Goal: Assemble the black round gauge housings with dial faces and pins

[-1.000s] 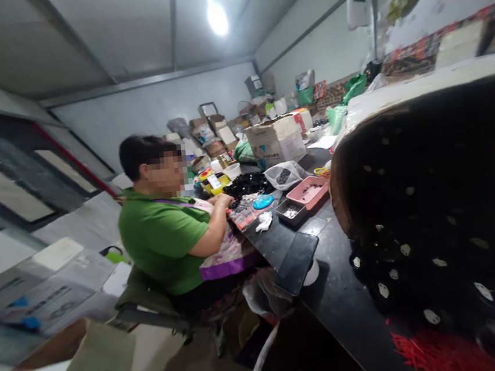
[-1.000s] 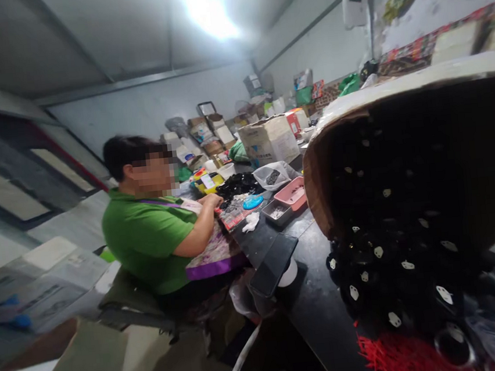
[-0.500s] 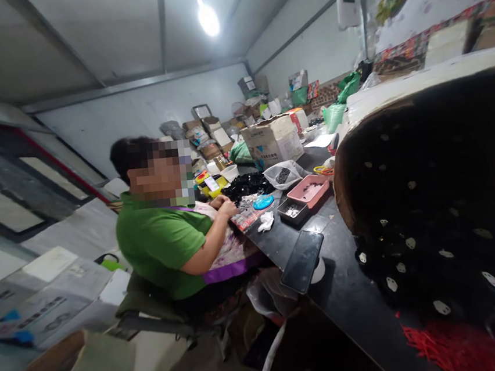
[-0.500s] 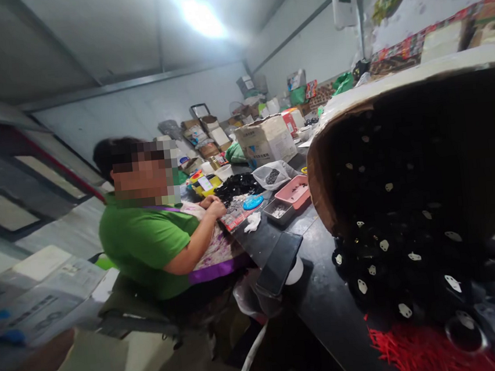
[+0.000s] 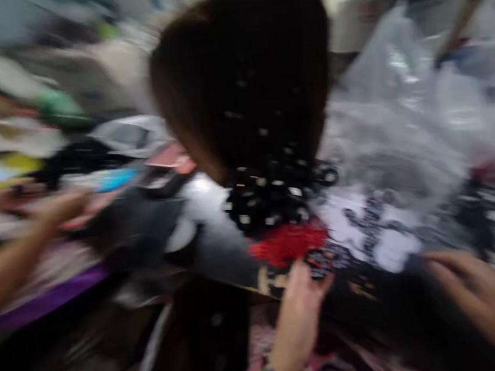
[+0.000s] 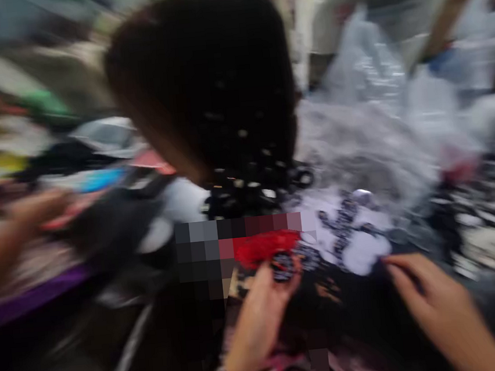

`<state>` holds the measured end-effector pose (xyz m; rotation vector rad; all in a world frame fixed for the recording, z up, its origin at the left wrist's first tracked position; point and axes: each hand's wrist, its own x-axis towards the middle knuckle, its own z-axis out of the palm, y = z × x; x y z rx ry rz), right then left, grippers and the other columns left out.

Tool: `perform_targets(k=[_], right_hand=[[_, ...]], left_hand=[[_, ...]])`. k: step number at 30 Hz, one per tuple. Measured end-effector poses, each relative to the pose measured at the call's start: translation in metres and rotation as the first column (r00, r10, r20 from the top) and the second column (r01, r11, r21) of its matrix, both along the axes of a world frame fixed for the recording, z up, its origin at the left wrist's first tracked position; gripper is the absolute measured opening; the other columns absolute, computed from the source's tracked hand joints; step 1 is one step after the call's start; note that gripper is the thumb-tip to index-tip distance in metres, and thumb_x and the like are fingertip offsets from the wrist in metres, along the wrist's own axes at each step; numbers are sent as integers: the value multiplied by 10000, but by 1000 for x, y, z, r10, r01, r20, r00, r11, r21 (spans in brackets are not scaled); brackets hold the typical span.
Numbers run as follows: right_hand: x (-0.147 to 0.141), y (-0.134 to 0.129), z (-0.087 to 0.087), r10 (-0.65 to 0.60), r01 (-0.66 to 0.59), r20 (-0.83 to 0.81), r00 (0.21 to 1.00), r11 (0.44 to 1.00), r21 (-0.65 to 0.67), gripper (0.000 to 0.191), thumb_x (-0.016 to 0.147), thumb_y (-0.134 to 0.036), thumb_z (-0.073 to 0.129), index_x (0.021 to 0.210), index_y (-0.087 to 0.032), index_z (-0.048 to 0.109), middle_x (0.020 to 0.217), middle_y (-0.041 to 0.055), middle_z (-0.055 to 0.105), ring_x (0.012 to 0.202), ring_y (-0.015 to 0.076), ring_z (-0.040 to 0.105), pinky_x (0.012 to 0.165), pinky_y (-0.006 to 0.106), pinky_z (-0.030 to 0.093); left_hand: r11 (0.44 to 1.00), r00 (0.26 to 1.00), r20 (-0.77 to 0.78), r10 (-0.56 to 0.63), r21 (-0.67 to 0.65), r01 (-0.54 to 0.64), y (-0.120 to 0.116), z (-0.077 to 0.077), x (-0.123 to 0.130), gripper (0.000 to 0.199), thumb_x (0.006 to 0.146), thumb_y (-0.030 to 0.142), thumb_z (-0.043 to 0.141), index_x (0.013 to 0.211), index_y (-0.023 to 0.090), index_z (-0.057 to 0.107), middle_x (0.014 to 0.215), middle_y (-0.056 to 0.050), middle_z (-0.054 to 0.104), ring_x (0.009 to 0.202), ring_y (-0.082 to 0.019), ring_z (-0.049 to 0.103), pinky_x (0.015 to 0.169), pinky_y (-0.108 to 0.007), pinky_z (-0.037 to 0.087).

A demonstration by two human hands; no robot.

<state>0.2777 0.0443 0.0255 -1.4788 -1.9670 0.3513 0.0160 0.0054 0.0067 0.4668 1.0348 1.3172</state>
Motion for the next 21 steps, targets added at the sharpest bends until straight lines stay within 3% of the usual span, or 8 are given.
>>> perform_targets(k=[2,6,10,15,18,21], right_hand=[[21,-25,4,-44,43,-5,999,990,-134,229,1044,-396,466,1069,-255,645,1021,61,660,914,254,633,804,382,509],[20,-45,3,-88,63,-103,991,972,-228,193,1010,-260,456,1045,-219,642,982,43,635,914,226,610,803,344,478],[-6,-44,5,-2,-28,-114,993,965,-262,204,988,-223,443,1069,-195,628,1045,68,590,936,241,585,803,375,470],[-34,-28,15,152,-182,-142,978,955,-234,200,979,-187,442,1074,-179,618,1076,76,590,983,240,578,846,390,467],[-41,-37,18,240,-315,-247,939,891,-328,185,989,-168,457,1037,-190,634,1004,44,632,943,203,604,843,344,484],[-47,-62,8,372,-434,-225,901,763,-479,233,980,-112,454,1075,-189,651,1038,47,661,950,199,627,854,331,515]], left_hand=[[1000,995,102,9,-20,-7,5,-13,3,305,904,528,556,1092,304,644,1299,-21,649,1302,-232,537,1134,-402,413],[987,990,77,119,-119,-110,11,-20,11,353,895,458,603,1069,165,694,1127,-130,736,1119,-258,672,980,-369,564],[986,994,62,91,-145,-81,1,-8,15,353,911,443,582,1038,141,713,1115,-138,743,1082,-261,692,905,-364,607],[974,983,11,184,-138,-181,-16,-7,-2,332,927,442,565,1054,176,716,1103,-97,751,1064,-222,698,945,-347,584],[967,977,-12,214,-138,-214,-31,-10,-17,333,919,445,579,1042,165,711,1067,-106,759,1047,-214,702,938,-327,580],[957,971,-18,237,-166,-237,-43,-15,-26,362,900,461,603,1053,147,698,1068,-119,758,1022,-213,708,913,-307,586]])
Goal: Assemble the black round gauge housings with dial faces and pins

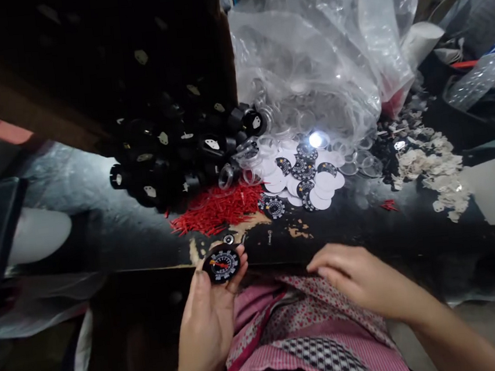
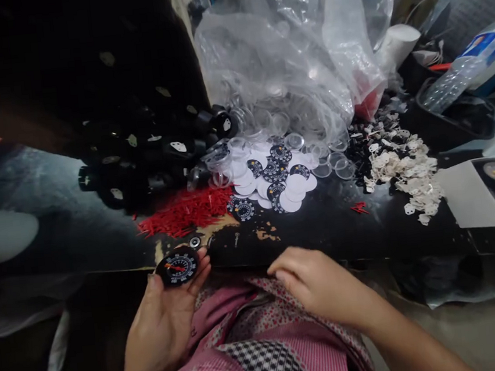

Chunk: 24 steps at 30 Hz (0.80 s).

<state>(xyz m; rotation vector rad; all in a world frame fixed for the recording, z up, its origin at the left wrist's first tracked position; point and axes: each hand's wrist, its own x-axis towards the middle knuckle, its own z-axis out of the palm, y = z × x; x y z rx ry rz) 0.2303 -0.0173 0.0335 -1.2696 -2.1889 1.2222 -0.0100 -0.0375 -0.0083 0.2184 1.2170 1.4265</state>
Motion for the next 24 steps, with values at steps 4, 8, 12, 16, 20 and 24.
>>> perform_targets(k=[4,8,12,16,20,24], right_hand=[[-14,-28,-33,79,-124,415,906,989,84,494,846,24,542,1305,-155,583,1279,135,588,1164,314,556,1007,482,468],[-17,-36,-61,-31,-101,615,788,979,178,598,785,29,597,1344,-183,573,1338,172,535,1196,391,526,996,545,471],[-5,-46,-58,-32,-36,558,829,993,110,489,822,19,467,1267,-119,617,1190,194,618,1018,349,642,868,491,567],[-2,-38,-22,49,-44,161,986,998,-37,388,915,-95,438,1191,-217,682,1036,73,698,906,250,681,811,374,592],[-27,12,7,-281,297,-95,955,909,293,307,1002,-251,509,1280,-209,631,977,70,693,834,243,665,788,386,560],[-60,55,0,-222,283,-181,958,829,481,276,1022,-174,452,1229,-143,632,1065,102,691,907,264,655,826,423,538]], left_hand=[[1000,999,44,-22,-3,22,-4,-2,2,365,895,456,616,1074,145,683,1083,-126,755,1023,-224,711,909,-329,594],[996,990,109,-90,25,88,-2,1,6,353,910,427,605,1092,131,668,1096,-147,753,1027,-230,712,909,-340,595],[993,976,180,-122,25,119,-1,2,4,346,912,407,608,1097,119,661,1096,-163,754,983,-227,729,899,-334,598],[986,954,254,-161,11,164,4,6,5,337,930,381,585,1100,102,666,1119,-184,743,968,-235,735,891,-338,598],[969,914,344,-215,-41,243,14,14,15,329,956,352,544,1105,92,679,1134,-185,738,958,-238,737,867,-331,602],[966,880,427,-207,-54,253,23,18,25,232,945,289,574,1055,139,713,1097,-129,758,963,-228,735,875,-350,602]])
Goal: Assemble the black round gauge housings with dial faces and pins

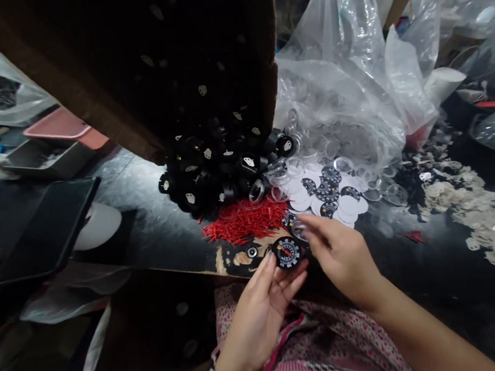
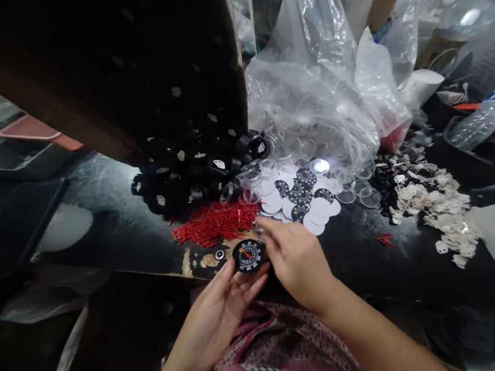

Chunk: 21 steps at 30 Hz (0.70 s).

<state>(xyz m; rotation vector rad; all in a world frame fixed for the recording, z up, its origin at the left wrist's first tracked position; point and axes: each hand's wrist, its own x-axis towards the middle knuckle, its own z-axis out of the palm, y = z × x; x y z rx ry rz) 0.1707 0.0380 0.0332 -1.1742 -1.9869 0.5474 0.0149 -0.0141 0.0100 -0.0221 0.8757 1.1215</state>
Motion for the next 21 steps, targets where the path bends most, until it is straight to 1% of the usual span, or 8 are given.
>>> perform_targets(k=[3,6,9,12,14,17,19,21], right_hand=[[-13,5,-11,187,-192,84,979,980,54,286,1073,-212,415,1238,-103,622,1163,147,657,1016,292,620,895,475,516],[-14,-4,-17,325,-329,109,939,944,21,363,1098,-275,401,1314,-35,568,1412,225,459,1266,326,467,1030,510,438],[-10,-9,-15,394,-394,66,917,919,-17,343,1088,-189,357,1303,-34,575,1482,221,367,1361,314,356,1122,512,335],[-8,-4,-8,268,-273,-65,961,960,-69,256,1063,-174,424,1236,-135,610,1296,128,581,1211,257,522,1064,427,395],[-10,4,-2,147,-155,-64,987,977,-149,226,1070,-287,439,1066,-181,639,1032,73,654,985,241,600,872,377,469],[-16,13,0,99,-89,47,994,978,-187,437,1087,-402,308,737,-210,488,732,24,542,702,215,527,657,345,389],[-21,14,-2,83,-72,74,994,987,-141,441,1088,-367,252,693,-221,382,674,6,484,628,197,465,628,343,332],[-25,12,-5,76,-70,49,996,992,-106,413,1081,-320,251,707,-219,392,676,7,483,622,193,450,634,344,319]], left_hand=[[997,996,46,78,3,-78,4,-2,1,133,906,244,637,957,173,737,953,-61,780,865,-162,733,829,-307,613],[993,993,23,115,0,-115,7,-6,-1,179,854,334,707,938,180,746,851,-35,766,769,-124,717,725,-212,601],[995,996,-53,67,72,-63,8,-12,-1,314,826,416,724,1060,207,729,1052,-71,757,938,-181,719,821,-253,594],[983,972,-234,-8,177,51,6,-17,0,374,830,379,723,1188,279,685,1306,-49,668,1210,-248,618,1012,-352,526],[965,903,-427,-43,217,148,4,-18,0,417,832,371,719,1240,304,662,1395,-21,608,1337,-259,513,1119,-370,432],[924,783,-618,-76,251,288,-2,-18,0,450,850,348,697,1294,325,626,1430,3,578,1408,-244,426,1183,-344,337],[891,761,-639,-109,276,360,-4,-17,0,466,872,341,669,1331,340,592,1447,11,561,1417,-235,413,1175,-331,346],[873,749,-651,-120,290,392,-6,-17,1,472,886,341,649,1350,349,568,1461,19,546,1415,-224,416,1165,-316,357]])
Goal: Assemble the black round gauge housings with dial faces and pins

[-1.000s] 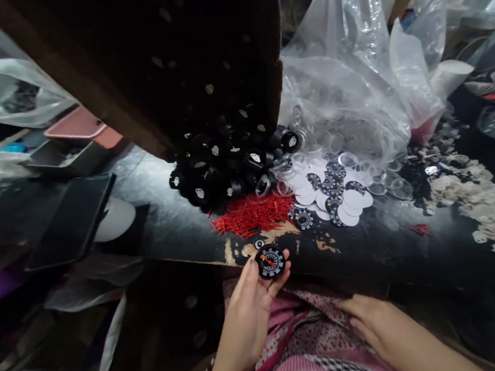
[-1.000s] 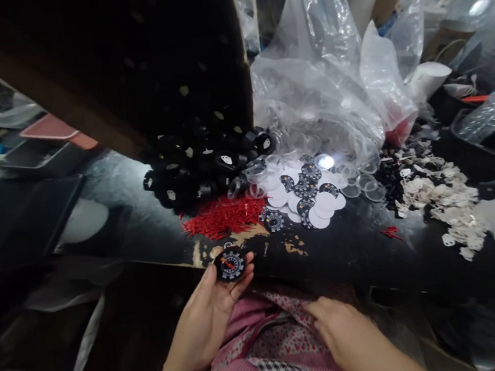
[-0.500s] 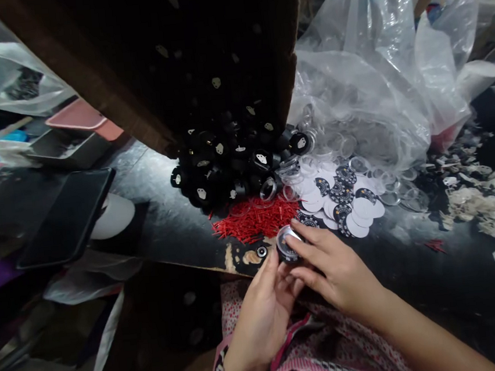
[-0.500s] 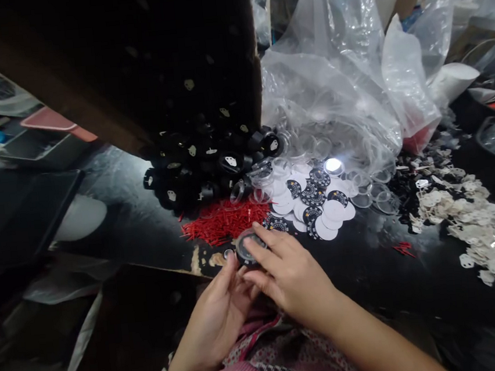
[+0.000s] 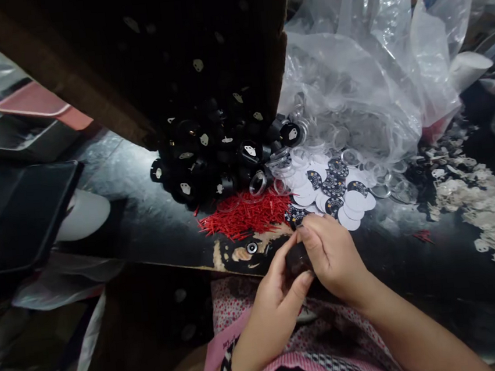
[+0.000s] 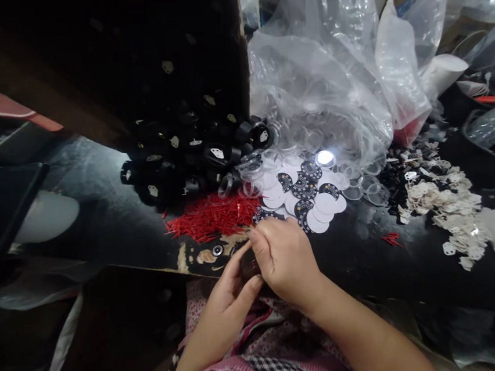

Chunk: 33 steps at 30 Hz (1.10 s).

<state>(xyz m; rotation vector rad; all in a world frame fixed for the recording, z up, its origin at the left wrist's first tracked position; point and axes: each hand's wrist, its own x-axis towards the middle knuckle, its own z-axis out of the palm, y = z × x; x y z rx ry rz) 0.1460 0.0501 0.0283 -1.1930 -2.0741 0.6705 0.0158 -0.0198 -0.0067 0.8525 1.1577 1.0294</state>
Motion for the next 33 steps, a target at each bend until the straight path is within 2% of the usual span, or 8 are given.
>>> perform_targets(k=[6,11,14,17,21,25,28,33], right_hand=[[0,2,-4,-34,20,-143,989,995,-94,447,1088,-373,299,703,-213,459,647,-4,484,614,186,476,630,324,347],[8,6,-3,127,-157,-154,980,967,-202,410,1088,-507,390,967,-190,621,904,45,620,849,223,582,757,337,422],[10,4,-6,133,-176,-213,968,965,-196,418,1094,-512,381,1024,-182,629,951,63,616,896,228,585,794,345,438],[10,0,-9,75,-140,-266,961,962,-234,387,1096,-468,378,983,-183,615,919,55,602,860,223,582,765,335,441],[10,-4,-9,-4,-33,-217,976,985,-167,293,1077,-337,396,960,-186,618,896,52,589,853,233,574,765,352,435],[15,-6,-7,149,-177,-226,963,978,-107,265,1016,-202,503,1252,-211,626,1192,74,559,1110,239,529,969,379,406],[19,-7,-7,217,-270,-297,930,951,-151,351,991,-143,532,1301,-281,623,1247,37,543,1158,215,510,1008,354,397],[21,-7,-7,203,-267,-314,927,948,-175,369,993,-132,513,1296,-301,635,1257,23,546,1161,204,508,1013,353,387]], left_hand=[[1000,999,-31,14,6,-14,3,0,0,455,885,369,649,1331,317,580,1449,2,559,1405,-229,430,1167,-321,347],[982,943,315,105,-183,-48,8,2,-5,386,902,406,623,1264,273,630,1375,-44,621,1250,-260,588,1076,-381,470],[982,930,349,112,-182,-50,8,2,-6,369,881,375,664,1243,303,644,1358,-18,633,1226,-235,604,1051,-340,492],[986,960,260,107,-149,-70,7,0,-3,378,861,356,697,1236,328,647,1345,13,639,1273,-203,563,1102,-286,437],[978,915,380,133,-201,-58,7,-2,1,339,881,344,675,1218,304,659,1309,-4,661,1256,-220,578,1073,-320,484],[957,850,469,238,-261,-124,11,7,0,316,872,323,690,1186,298,684,1292,-15,670,1209,-218,615,993,-307,549],[957,837,494,235,-268,-110,11,10,0,302,882,324,675,1183,299,690,1322,-22,652,1217,-219,610,976,-303,560],[977,919,350,182,-168,-129,7,1,-2,386,902,398,635,1281,325,618,1399,-13,596,1289,-226,556,1049,-319,506]])
